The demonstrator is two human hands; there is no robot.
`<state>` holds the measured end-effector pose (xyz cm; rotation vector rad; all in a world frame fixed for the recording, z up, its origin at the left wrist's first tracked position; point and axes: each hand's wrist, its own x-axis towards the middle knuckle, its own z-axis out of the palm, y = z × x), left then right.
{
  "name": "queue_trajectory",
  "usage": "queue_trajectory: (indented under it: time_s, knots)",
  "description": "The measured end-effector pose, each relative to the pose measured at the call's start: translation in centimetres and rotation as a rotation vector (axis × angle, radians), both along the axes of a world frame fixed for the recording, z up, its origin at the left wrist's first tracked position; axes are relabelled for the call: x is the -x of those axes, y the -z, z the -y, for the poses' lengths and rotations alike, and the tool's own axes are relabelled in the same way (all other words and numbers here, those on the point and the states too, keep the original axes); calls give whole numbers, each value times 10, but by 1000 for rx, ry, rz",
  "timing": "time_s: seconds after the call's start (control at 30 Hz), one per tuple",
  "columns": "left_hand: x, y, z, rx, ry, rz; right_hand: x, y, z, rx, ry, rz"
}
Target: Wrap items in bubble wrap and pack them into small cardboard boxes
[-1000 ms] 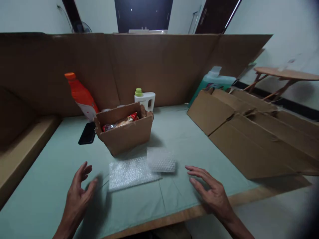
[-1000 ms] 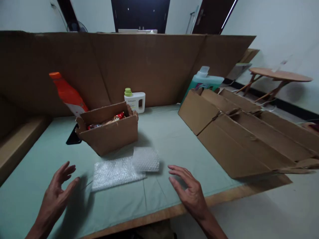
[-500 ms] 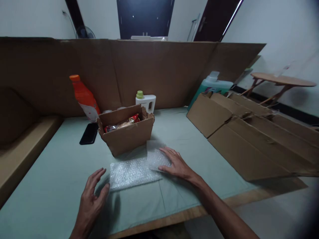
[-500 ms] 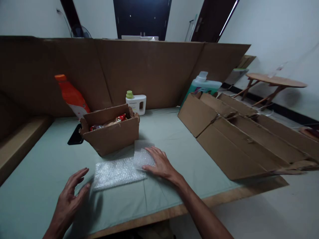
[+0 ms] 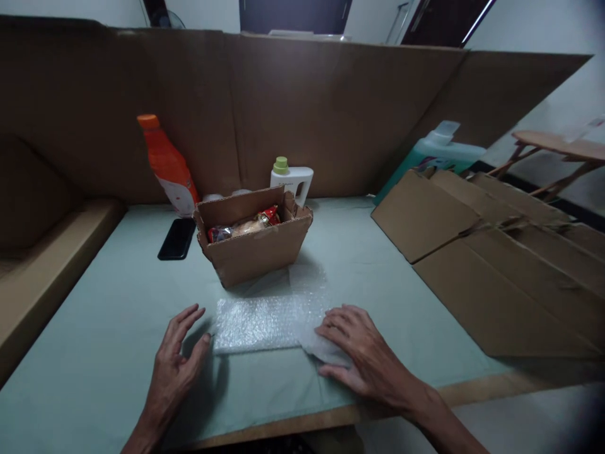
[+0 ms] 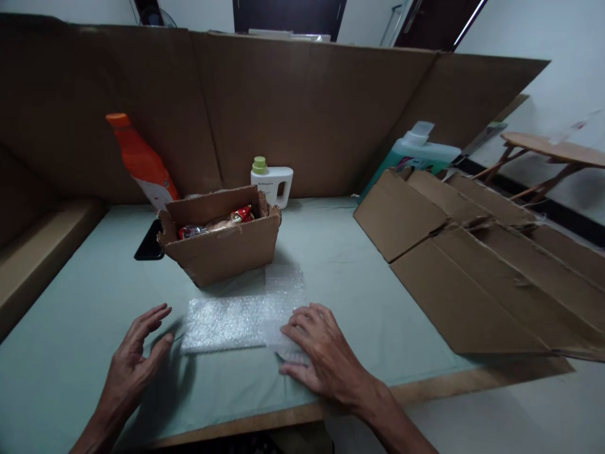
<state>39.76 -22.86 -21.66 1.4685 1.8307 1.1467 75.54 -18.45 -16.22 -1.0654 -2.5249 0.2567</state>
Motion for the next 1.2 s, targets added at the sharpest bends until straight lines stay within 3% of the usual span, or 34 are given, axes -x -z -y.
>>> queue_trajectory:
  time_s: [0.13, 0.3, 0.43, 0.53, 0.63, 0.77, 0.9, 0.97, 1.03, 1.1, 1.13, 1.2]
  knots:
    - [-5, -11, -12, 4, 16, -7, -13, -16, -8, 155, 121, -173]
    - [-12, -10, -54, -77, 93, 18, 2, -10, -91, 294, 353, -349]
    - [-22, -9, -105, -67, 136, 139, 35, 10, -153, 388, 339, -430]
    - [-27, -18, -138, -94, 167, 215, 50, 22, -166, 403, 302, -454]
    - [-21, -23, -152, -91, 207, 226, 44, 26, -153, 420, 314, -477]
    - [-5, -10, -124, -55, 217, -6, 11, 28, -113, 380, 388, -412]
    - [-13, 15, -79, -65, 428, -359, -13, 43, -78, 300, 299, -188]
    - [-25, 18, -68, -10, 513, -478, -14, 52, -72, 258, 238, -87]
    - [-27, 13, -60, 26, 577, -534, -12, 61, -70, 225, 216, 3]
    - [-8, -1, -51, 14, 569, -477, -10, 69, -70, 184, 218, 56]
    - [9, -11, -46, 6, 509, -417, -10, 72, -70, 159, 219, 63]
    - [53, -34, -34, 24, 258, -268, -12, 80, -69, 102, 211, 49]
